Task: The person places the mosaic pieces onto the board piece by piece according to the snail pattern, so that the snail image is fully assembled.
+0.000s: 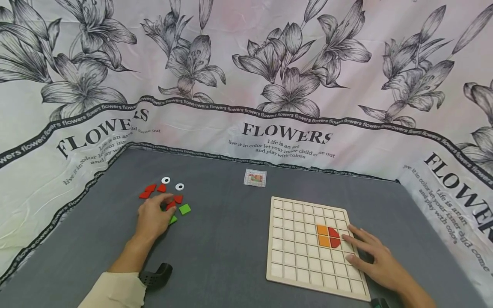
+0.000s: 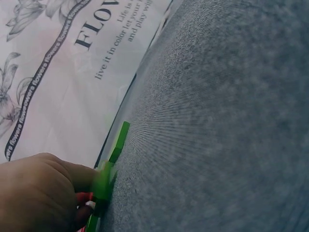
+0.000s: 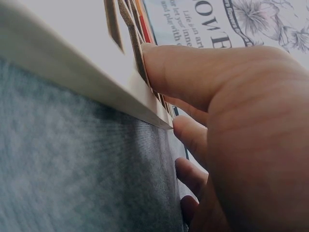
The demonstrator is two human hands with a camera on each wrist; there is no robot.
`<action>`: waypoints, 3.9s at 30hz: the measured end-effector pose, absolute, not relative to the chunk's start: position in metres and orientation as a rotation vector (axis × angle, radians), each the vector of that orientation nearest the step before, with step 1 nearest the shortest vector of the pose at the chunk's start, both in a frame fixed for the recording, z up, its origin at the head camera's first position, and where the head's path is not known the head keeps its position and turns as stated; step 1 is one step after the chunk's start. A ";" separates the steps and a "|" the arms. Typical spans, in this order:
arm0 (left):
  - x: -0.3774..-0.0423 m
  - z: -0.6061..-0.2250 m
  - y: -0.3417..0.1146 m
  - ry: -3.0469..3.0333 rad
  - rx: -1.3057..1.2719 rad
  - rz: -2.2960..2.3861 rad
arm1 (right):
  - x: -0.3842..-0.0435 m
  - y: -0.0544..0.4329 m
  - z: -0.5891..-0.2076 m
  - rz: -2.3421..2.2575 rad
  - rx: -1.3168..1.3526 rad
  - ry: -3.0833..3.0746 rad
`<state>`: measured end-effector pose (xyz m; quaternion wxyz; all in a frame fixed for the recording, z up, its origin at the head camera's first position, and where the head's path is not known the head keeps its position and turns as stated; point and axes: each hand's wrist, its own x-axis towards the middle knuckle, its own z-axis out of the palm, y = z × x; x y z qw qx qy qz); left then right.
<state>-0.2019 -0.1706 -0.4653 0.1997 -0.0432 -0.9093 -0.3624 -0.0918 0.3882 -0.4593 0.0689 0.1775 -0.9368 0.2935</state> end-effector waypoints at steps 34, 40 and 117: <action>-0.188 -0.439 -0.043 -2.011 -0.737 -1.212 | -0.088 0.388 -0.464 0.926 0.510 -2.827; -0.186 -0.440 -0.014 -1.969 -0.780 -1.299 | -0.091 0.388 -0.461 0.906 0.527 -2.818; -0.184 -0.437 0.094 -2.234 -0.951 -1.540 | -0.092 0.394 -0.464 0.862 0.521 -2.830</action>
